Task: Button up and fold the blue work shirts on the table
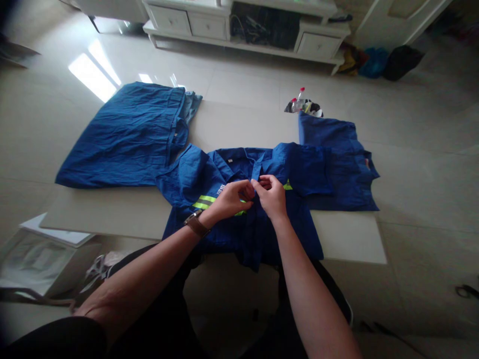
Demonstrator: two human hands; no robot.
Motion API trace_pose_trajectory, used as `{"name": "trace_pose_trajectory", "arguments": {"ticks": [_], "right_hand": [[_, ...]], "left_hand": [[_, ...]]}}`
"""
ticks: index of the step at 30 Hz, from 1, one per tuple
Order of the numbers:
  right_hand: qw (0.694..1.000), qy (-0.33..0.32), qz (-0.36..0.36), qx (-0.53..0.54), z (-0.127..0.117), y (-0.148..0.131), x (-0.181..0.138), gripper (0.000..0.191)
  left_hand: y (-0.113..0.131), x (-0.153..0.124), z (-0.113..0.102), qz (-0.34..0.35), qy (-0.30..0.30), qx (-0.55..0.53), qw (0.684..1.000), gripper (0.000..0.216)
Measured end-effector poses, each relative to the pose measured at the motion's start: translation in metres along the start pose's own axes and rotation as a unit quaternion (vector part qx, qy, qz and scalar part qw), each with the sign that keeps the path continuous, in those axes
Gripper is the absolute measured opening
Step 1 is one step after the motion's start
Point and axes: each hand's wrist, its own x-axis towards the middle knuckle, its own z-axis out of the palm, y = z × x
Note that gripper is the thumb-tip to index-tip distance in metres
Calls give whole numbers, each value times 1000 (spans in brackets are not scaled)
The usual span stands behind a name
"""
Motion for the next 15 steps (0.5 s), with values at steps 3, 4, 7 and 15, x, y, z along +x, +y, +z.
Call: {"name": "trace_pose_trajectory", "arguments": {"ticks": [3,4,7,15], "right_hand": [[999,0,-3,-43,0,5,0,38],[999,-2,-4,-53,0,6,0,37],[998,-6,-6,-61,0,7,0,40],[998,-31,-27,-54,-3,0,-6,41]], "left_hand": [[1,1,-7,-13,-79,31,996,10],[1,3,-11,-21,-76,46,996,6],[-7,10,-25,-31,50,143,988,11],[-43,14,-39,-53,90,334,937,26]]}}
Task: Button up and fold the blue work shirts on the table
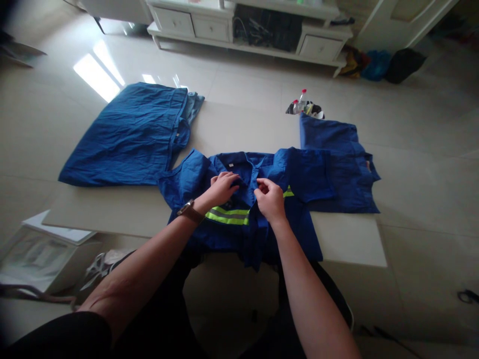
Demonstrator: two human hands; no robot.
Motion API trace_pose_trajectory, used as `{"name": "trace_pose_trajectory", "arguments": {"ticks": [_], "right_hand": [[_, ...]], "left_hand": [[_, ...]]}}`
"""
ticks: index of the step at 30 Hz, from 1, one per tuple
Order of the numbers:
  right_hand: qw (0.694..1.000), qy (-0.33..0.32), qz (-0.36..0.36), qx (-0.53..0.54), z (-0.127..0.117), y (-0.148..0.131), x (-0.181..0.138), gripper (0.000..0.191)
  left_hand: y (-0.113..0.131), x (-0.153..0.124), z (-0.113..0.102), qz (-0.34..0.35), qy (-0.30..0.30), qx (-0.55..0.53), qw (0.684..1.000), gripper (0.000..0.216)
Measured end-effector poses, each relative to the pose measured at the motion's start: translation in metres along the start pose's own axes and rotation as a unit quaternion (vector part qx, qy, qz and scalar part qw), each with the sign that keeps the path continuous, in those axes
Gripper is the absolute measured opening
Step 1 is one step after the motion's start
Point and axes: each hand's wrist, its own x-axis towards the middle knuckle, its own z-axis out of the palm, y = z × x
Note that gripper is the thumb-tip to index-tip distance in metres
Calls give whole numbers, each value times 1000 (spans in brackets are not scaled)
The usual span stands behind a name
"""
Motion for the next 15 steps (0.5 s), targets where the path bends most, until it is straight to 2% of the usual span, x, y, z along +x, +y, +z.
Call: {"name": "trace_pose_trajectory", "arguments": {"ticks": [3,6,11,15], "right_hand": [[1000,1,-9,-4,-1,0,0,39],[1000,2,-27,-9,-1,-1,0,37],[996,3,-87,-24,-2,-4,-2,33],[993,-5,-116,-36,-1,-8,-4,31]], "left_hand": [[1,1,-2,17,18,14,1000,13],[12,4,-16,7,18,2,1000,9],[33,5,-38,-19,-13,33,999,18],[37,1,-35,0,-13,97,995,22]]}}
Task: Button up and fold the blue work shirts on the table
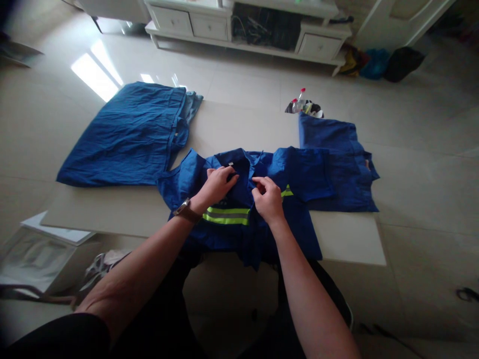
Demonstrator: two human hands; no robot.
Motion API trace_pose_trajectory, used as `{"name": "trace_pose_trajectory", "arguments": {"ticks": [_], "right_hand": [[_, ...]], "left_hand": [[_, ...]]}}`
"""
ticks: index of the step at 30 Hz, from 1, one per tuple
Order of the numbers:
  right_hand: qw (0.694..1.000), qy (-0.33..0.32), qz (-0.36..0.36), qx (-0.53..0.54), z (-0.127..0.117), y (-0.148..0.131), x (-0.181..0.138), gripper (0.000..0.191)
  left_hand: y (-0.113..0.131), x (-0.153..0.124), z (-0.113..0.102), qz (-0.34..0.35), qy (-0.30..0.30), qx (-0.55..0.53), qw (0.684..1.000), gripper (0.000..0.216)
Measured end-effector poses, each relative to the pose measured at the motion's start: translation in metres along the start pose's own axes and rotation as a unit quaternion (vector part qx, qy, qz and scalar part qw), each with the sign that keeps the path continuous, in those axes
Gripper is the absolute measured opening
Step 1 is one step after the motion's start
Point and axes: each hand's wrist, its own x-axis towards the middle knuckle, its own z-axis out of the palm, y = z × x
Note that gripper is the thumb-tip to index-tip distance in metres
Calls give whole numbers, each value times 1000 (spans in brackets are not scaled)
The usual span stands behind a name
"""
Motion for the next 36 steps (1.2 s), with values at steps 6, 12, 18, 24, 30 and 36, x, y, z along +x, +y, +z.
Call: {"name": "trace_pose_trajectory", "arguments": {"ticks": [6,12,18,24,30,36], "right_hand": [[1000,-18,-25,-1,5,-2,-2,28],[999,-22,-41,-10,9,-2,-3,29],[999,-12,-42,-12,9,0,-2,30],[999,5,-29,-19,9,3,-1,31],[998,-27,-42,-24,10,2,-1,29],[998,-33,-47,-19,11,1,-2,28]], "left_hand": [[1,-5,8,54,-5,42,998,21],[4,-5,4,92,14,-56,994,17],[-4,-4,6,100,10,-82,992,8],[-12,-8,13,115,13,-55,992,20],[-5,-9,16,107,32,-54,992,21],[-1,-6,15,105,52,-92,989,18]]}}
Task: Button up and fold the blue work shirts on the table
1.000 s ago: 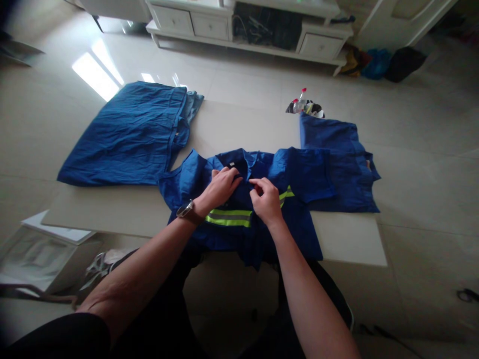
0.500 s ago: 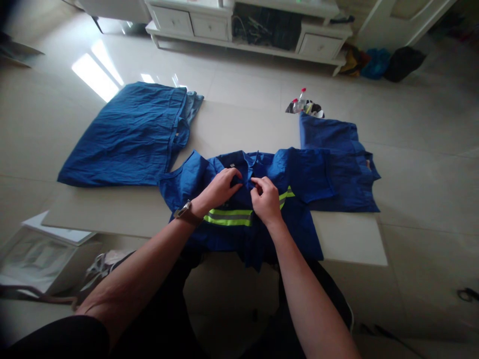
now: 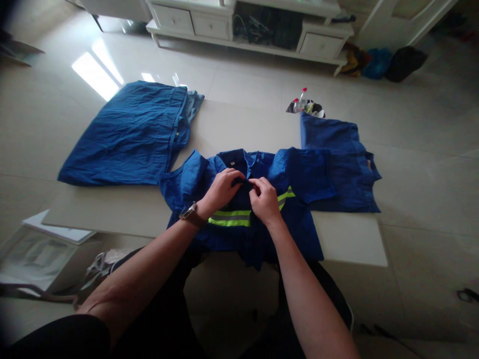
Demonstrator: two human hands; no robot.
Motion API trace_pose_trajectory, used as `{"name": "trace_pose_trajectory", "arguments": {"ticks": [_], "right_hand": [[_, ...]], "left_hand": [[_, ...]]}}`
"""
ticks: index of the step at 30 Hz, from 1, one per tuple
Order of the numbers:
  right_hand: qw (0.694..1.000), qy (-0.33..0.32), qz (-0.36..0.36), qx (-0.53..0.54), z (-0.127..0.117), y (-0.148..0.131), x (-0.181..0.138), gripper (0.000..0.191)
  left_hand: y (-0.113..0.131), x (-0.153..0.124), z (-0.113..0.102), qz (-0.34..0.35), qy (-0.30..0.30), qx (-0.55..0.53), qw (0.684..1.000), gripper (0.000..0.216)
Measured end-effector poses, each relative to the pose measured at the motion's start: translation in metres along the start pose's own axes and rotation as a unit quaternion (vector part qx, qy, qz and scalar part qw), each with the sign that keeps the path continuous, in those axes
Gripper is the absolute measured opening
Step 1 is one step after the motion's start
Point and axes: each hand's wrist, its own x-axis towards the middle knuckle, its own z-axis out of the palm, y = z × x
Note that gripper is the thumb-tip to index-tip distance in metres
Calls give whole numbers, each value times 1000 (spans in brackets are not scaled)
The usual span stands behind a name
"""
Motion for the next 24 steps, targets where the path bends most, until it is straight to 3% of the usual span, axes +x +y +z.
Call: {"name": "trace_pose_trajectory", "arguments": {"ticks": [13,24], "right_hand": [[999,-30,-5,-28,-6,-8,0,28],[999,-21,22,-12,-8,-4,1,25]], "left_hand": [[7,-3,-1,-28,10,3,1000,30],[10,-4,-4,9,-16,-28,999,36]]}}
